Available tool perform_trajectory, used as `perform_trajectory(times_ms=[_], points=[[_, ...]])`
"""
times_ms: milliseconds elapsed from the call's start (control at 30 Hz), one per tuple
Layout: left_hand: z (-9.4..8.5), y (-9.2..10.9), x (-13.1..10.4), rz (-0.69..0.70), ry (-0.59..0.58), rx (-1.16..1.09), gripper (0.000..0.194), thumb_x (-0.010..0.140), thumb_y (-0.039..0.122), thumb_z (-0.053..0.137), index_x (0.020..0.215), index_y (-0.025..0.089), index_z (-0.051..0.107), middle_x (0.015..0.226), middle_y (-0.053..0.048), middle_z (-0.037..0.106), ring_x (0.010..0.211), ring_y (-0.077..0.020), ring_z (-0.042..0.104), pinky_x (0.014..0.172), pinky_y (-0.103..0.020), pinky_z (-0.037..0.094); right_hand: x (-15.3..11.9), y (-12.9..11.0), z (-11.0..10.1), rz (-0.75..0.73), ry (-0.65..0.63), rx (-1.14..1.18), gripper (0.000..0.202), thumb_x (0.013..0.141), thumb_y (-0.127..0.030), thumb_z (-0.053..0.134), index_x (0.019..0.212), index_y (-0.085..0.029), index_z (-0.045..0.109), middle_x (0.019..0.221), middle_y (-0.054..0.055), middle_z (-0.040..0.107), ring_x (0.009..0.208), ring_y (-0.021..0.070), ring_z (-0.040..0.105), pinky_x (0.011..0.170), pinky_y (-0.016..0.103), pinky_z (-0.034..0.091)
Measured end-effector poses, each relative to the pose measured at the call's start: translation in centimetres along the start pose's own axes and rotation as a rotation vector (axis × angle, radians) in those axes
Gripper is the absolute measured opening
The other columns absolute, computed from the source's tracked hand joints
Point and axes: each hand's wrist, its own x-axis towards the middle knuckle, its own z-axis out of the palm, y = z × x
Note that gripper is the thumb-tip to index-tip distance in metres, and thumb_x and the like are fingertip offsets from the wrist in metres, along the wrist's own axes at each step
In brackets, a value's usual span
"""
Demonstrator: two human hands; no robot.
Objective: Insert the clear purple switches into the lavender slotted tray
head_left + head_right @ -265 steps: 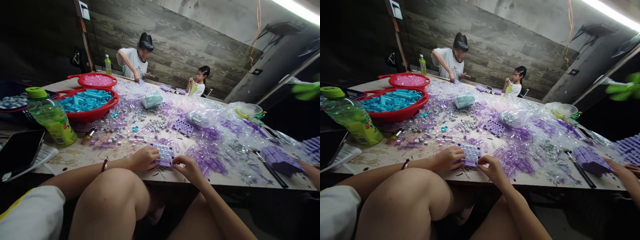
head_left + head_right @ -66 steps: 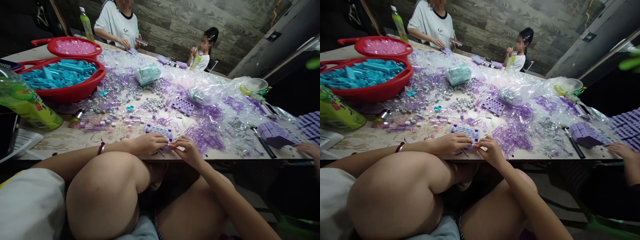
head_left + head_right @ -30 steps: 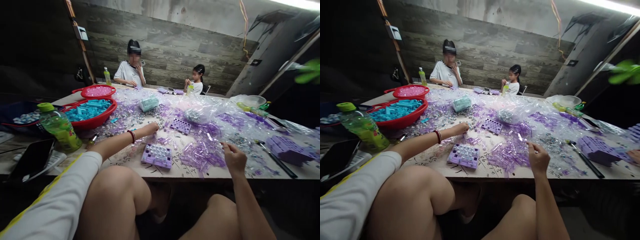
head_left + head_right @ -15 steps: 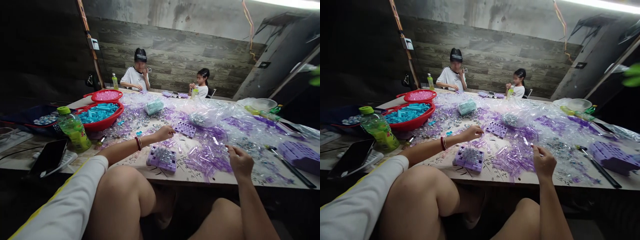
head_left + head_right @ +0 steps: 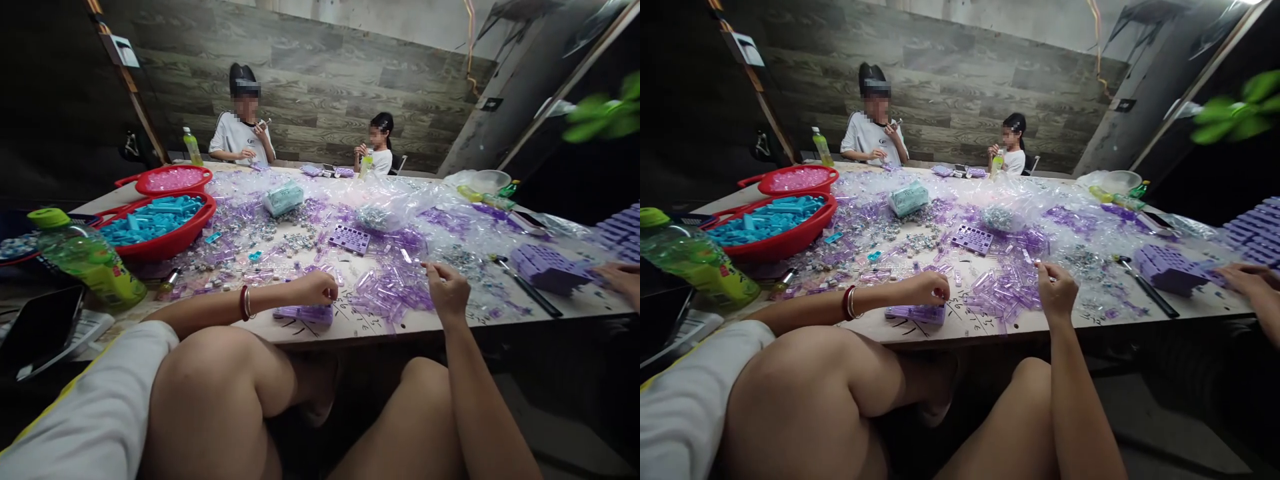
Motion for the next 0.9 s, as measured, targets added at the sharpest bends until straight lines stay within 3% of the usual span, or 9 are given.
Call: perform_trajectory(times_ms=[100,367,567,733,900], points=[[0.4,0.2,-0.1,0.034,-0.065,0.094,0.018,0.069,0.001,0.059,0.075,0.014,0.071,0.075,-0.003,0.067,0.068,-0.0120,0.058,0.066,-0.020,0.044,0.0,0.1,0.0,0.000,0.003,0.007,0.034,0.077,-0.038,0.048,0.079,-0.016,0.073,0.085,0.009,0.072,0.082,0.0244,0.064,0.073,0.033,0.046],[0.9,1.2,0.3,-0.102,-0.154,0.252,0.019,0.072,0.004,0.054,0.069,0.013,0.070,0.073,-0.007,0.068,0.073,-0.0165,0.060,0.073,-0.023,0.044,0.3,1.6,-0.3,0.045,0.015,-0.051,0.034,0.077,-0.037,0.047,0.081,-0.016,0.074,0.088,0.010,0.072,0.083,0.0245,0.064,0.076,0.033,0.046],[1.2,1.9,-0.2,-0.189,-0.105,0.255,0.020,0.072,0.005,0.051,0.062,0.014,0.066,0.073,-0.006,0.065,0.070,-0.0157,0.059,0.069,-0.023,0.044,2.1,5.4,-0.7,0.093,0.130,-0.250,0.039,0.074,-0.024,0.039,0.091,-0.011,0.072,0.088,0.015,0.070,0.077,0.0256,0.062,0.075,0.038,0.046],[1.8,1.4,-0.2,-0.159,-0.090,0.289,0.022,0.074,0.005,0.050,0.066,0.014,0.068,0.078,-0.007,0.066,0.072,-0.0154,0.058,0.070,-0.023,0.044,3.0,8.8,0.5,0.036,0.048,-0.319,0.035,0.065,-0.016,0.043,0.084,-0.015,0.072,0.085,0.012,0.070,0.079,0.0246,0.061,0.076,0.037,0.048],[1.9,1.0,-0.2,-0.154,-0.113,0.300,0.021,0.074,0.005,0.051,0.067,0.013,0.069,0.077,-0.007,0.067,0.072,-0.0153,0.058,0.073,-0.024,0.045,3.1,11.6,0.9,0.058,-0.008,-0.383,0.037,0.060,-0.010,0.046,0.084,-0.017,0.073,0.080,0.012,0.070,0.077,0.0259,0.061,0.066,0.035,0.049]])
